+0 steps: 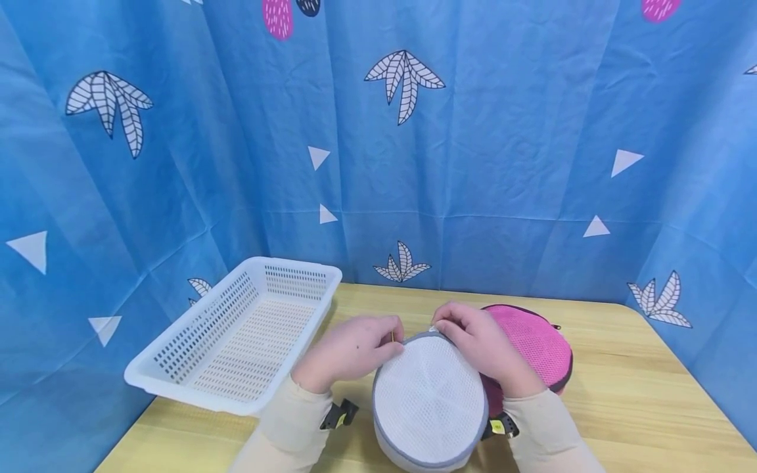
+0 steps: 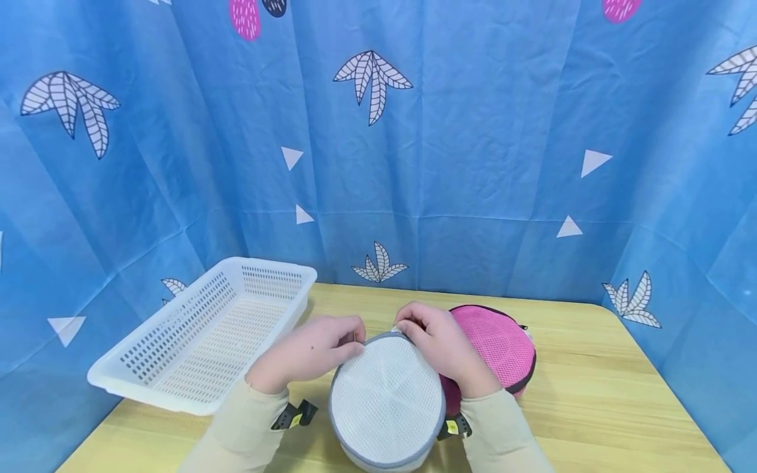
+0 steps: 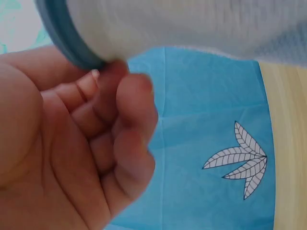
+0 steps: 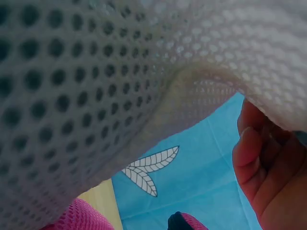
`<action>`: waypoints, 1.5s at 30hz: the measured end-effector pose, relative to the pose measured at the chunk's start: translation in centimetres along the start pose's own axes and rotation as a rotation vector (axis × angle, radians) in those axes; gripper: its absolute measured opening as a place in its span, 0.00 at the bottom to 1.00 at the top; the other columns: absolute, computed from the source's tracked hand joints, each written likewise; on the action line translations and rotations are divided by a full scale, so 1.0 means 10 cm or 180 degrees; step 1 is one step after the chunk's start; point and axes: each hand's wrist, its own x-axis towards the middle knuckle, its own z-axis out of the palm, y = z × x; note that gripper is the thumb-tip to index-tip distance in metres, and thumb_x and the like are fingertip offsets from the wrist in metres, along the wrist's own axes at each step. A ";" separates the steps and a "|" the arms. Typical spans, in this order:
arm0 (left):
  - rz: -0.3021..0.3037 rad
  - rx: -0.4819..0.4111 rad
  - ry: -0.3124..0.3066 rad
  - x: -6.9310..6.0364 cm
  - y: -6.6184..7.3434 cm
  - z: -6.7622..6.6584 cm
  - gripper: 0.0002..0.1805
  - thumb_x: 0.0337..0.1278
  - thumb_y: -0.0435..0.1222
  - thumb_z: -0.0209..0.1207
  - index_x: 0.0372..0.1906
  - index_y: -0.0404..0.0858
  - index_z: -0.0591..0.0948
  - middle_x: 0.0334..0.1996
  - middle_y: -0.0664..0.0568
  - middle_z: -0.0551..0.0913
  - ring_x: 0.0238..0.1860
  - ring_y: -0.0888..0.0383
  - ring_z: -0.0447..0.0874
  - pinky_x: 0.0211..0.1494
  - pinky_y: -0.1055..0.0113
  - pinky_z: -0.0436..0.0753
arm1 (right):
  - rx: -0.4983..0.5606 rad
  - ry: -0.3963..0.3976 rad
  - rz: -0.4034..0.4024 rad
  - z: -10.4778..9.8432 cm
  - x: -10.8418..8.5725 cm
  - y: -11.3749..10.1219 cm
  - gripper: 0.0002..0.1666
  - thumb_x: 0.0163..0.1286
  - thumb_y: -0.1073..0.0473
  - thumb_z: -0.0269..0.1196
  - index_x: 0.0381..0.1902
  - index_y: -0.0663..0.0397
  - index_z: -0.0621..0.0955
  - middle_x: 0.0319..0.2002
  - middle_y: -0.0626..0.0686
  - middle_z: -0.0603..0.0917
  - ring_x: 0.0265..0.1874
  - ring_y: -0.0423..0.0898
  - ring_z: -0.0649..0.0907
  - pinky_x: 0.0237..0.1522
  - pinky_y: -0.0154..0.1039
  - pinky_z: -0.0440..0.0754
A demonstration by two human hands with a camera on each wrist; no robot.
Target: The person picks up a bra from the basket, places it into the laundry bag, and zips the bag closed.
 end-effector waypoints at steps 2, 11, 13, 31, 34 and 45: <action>0.0131 0.0012 -0.0035 0.01 0.00 0.03 0.05 0.71 0.43 0.59 0.35 0.52 0.78 0.24 0.65 0.75 0.26 0.65 0.74 0.32 0.68 0.75 | 0.0029 -0.0061 -0.0075 0.00 0.00 0.00 0.09 0.73 0.59 0.65 0.37 0.35 0.83 0.36 0.37 0.84 0.38 0.40 0.83 0.44 0.41 0.81; 0.0261 -0.0068 -0.0118 0.05 0.04 0.11 0.07 0.72 0.43 0.57 0.34 0.52 0.77 0.25 0.65 0.75 0.27 0.65 0.74 0.32 0.69 0.75 | 0.0181 -0.0202 -0.0117 0.00 -0.03 -0.01 0.07 0.73 0.58 0.65 0.37 0.35 0.84 0.34 0.37 0.84 0.37 0.40 0.83 0.43 0.38 0.80; 0.0267 -0.0107 -0.0115 0.06 0.04 0.12 0.06 0.73 0.44 0.56 0.35 0.52 0.77 0.26 0.65 0.76 0.28 0.66 0.75 0.34 0.69 0.76 | 0.0197 -0.0214 -0.0120 0.00 -0.03 -0.01 0.07 0.73 0.58 0.65 0.37 0.35 0.84 0.34 0.37 0.84 0.36 0.40 0.83 0.42 0.37 0.80; 0.0398 -0.0186 -0.0198 0.08 0.00 0.14 0.07 0.76 0.44 0.52 0.37 0.53 0.76 0.27 0.64 0.75 0.30 0.65 0.75 0.36 0.69 0.76 | 0.0182 -0.0483 -0.0443 0.04 -0.04 -0.04 0.10 0.76 0.59 0.61 0.38 0.33 0.83 0.34 0.36 0.83 0.35 0.40 0.82 0.41 0.38 0.80; 0.0354 -0.0215 -0.0199 0.07 -0.05 0.09 0.07 0.76 0.43 0.52 0.37 0.53 0.77 0.27 0.64 0.76 0.30 0.65 0.76 0.36 0.68 0.77 | 0.0145 -0.0467 -0.0442 0.02 -0.03 -0.02 0.09 0.76 0.58 0.62 0.37 0.33 0.83 0.32 0.36 0.83 0.33 0.40 0.82 0.39 0.38 0.80; -0.0065 -0.0009 0.0225 -0.01 -0.26 -0.07 0.07 0.74 0.41 0.54 0.36 0.54 0.78 0.27 0.64 0.78 0.30 0.63 0.77 0.34 0.66 0.77 | 0.0146 -0.0468 -0.0238 -0.04 -0.05 -0.02 0.08 0.75 0.58 0.62 0.37 0.35 0.81 0.28 0.40 0.81 0.26 0.46 0.82 0.34 0.38 0.81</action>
